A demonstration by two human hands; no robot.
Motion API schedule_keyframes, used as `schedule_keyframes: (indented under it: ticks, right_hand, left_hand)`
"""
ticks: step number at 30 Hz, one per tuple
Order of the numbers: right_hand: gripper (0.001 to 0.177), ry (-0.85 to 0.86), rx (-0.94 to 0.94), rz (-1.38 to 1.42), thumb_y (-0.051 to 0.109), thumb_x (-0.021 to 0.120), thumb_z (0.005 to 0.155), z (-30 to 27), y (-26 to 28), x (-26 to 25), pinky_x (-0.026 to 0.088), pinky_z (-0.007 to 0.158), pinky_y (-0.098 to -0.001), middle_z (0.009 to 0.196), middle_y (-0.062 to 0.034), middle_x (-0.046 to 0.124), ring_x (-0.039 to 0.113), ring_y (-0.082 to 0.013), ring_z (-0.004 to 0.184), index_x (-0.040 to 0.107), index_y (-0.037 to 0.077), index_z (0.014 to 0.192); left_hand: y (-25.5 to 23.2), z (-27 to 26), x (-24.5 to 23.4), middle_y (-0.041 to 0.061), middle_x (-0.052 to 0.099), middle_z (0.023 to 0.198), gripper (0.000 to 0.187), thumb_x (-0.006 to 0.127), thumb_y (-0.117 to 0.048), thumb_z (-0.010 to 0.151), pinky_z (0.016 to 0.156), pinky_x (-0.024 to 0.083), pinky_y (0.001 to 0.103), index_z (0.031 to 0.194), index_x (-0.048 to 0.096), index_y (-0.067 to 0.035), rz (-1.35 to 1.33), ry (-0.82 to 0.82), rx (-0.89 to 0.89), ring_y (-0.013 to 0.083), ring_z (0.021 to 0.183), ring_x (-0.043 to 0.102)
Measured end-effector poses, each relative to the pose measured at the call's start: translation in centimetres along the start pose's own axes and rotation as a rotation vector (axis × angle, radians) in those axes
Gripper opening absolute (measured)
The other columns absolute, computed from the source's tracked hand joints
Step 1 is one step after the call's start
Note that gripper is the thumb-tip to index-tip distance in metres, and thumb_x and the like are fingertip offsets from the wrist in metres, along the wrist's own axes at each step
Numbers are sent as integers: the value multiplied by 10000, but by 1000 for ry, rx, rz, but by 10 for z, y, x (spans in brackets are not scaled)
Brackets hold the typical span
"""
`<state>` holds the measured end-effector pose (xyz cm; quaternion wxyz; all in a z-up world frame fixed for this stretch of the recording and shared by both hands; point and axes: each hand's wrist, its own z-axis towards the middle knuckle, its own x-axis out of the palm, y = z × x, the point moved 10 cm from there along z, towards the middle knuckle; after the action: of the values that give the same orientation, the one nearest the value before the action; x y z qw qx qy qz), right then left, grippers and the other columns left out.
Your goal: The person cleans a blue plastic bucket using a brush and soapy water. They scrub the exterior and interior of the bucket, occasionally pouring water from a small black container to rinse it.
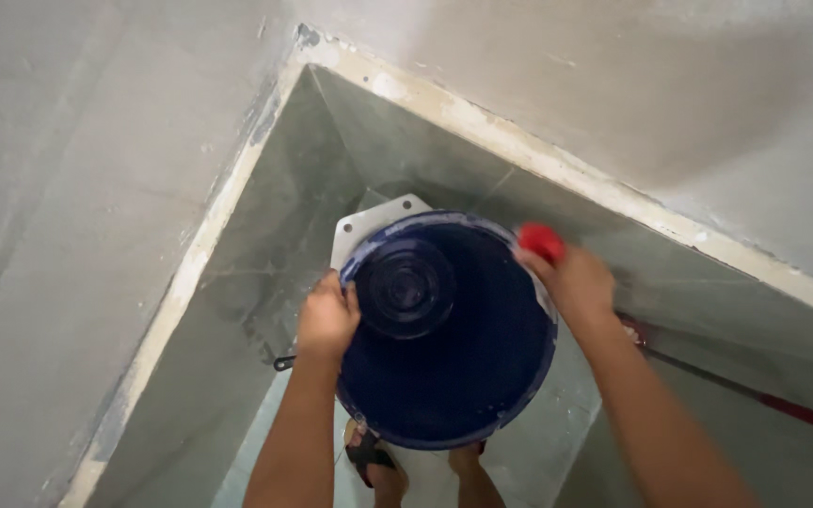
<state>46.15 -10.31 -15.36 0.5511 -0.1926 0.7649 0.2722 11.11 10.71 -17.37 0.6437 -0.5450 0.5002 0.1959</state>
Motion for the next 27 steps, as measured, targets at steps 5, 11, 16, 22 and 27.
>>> schedule_keyframes:
  ticks: [5,11,16,22,27]
  right_hand:
    - [649,-63,-75,247,692,708,823,11,32,-21,549,734,-520,839,-249,729,707,-449,824,787,69,986]
    - [688,-64,25,317,611,776,814,-2,-12,-19,558,726,-505,837,-274,719,717,-442,815,688,-52,976]
    - [699,35,94,107,644,754,827,-41,-46,18,567,777,-522,883,-309,706,708,-474,842,722,-21,1038]
    - [771,-174,178,141,683,789,767,-129,-92,58,567,729,-529,812,-303,694,709,-465,779,713,-64,945]
    - [740,-248,128,62,690,768,818,-75,-58,33,560,695,-536,768,-274,697,693,-473,729,696,-40,906]
  left_hand:
    - [6,5,3,272,701,910,235,649,-251,955,777,542,571,964,600,-21,17,29,-3,498,845,672]
    - [2,7,-3,289,696,915,243,658,-242,941,766,537,574,954,600,-6,25,41,-7,506,849,665]
    - [-2,7,-5,292,698,936,234,642,-231,963,788,530,575,968,598,-1,3,38,8,501,865,666]
    - [-5,5,-5,289,700,937,222,647,-215,958,792,524,576,951,596,1,-16,56,25,497,880,668]
    - [-12,2,-11,290,702,932,214,655,-198,956,796,528,571,960,591,6,-27,51,60,503,887,667]
